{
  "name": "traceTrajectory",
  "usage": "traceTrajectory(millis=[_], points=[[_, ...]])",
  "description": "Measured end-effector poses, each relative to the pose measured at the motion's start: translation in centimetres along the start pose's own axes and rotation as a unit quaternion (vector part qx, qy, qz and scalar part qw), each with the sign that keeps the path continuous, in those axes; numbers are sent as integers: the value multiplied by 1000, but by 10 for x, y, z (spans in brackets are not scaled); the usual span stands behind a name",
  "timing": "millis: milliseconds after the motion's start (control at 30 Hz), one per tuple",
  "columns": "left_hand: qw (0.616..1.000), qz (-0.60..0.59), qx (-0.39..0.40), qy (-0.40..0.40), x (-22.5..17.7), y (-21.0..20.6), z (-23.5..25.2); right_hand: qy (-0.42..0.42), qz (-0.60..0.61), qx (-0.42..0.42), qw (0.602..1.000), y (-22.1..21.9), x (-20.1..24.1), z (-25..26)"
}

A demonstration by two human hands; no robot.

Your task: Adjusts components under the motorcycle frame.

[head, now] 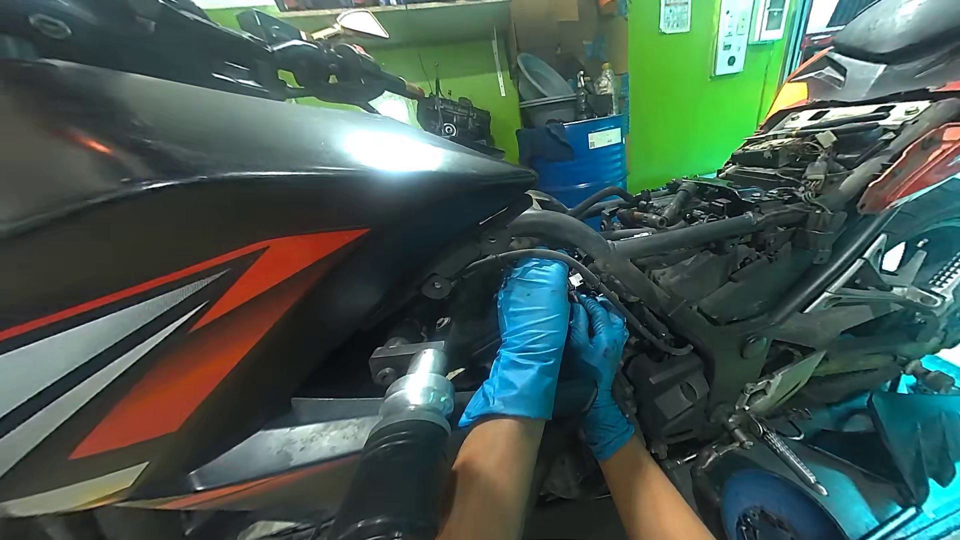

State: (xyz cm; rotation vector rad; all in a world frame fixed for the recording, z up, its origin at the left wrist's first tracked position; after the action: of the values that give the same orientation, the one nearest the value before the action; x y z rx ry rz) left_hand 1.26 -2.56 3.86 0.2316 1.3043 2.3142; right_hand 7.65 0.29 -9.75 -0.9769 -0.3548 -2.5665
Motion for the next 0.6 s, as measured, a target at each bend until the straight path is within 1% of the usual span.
traceTrajectory(millis=[100,167,267,500,600], points=[[1000,4,-2,1,0,-1,1,12,-16,1,1000,0,0,1],[1000,12,1,2,0,-1,2,6,-8,-6,1000,-3,-3,0],[1000,12,-15,-5,1,-3,1,5,5,-23,1000,-6,-4,0],[1000,13,5,0,0,-1,2,-3,39,-5,999,-3,-5,0],[1000,8,12,1,-1,0,2,-4,20,-6,1000,-5,-5,2]])
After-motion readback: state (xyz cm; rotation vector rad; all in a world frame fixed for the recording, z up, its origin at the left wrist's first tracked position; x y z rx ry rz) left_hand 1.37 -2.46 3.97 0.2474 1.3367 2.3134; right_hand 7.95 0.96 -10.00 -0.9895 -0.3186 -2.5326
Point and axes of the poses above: each hand's wrist, its own z-axis towards the middle knuckle, its own y-axis out of the back of the hand, x = y × z, the point moved 1 cm from there along z, towards the middle knuckle, and after that the axes turned 11 degrees about x, right-handed, at the moved point
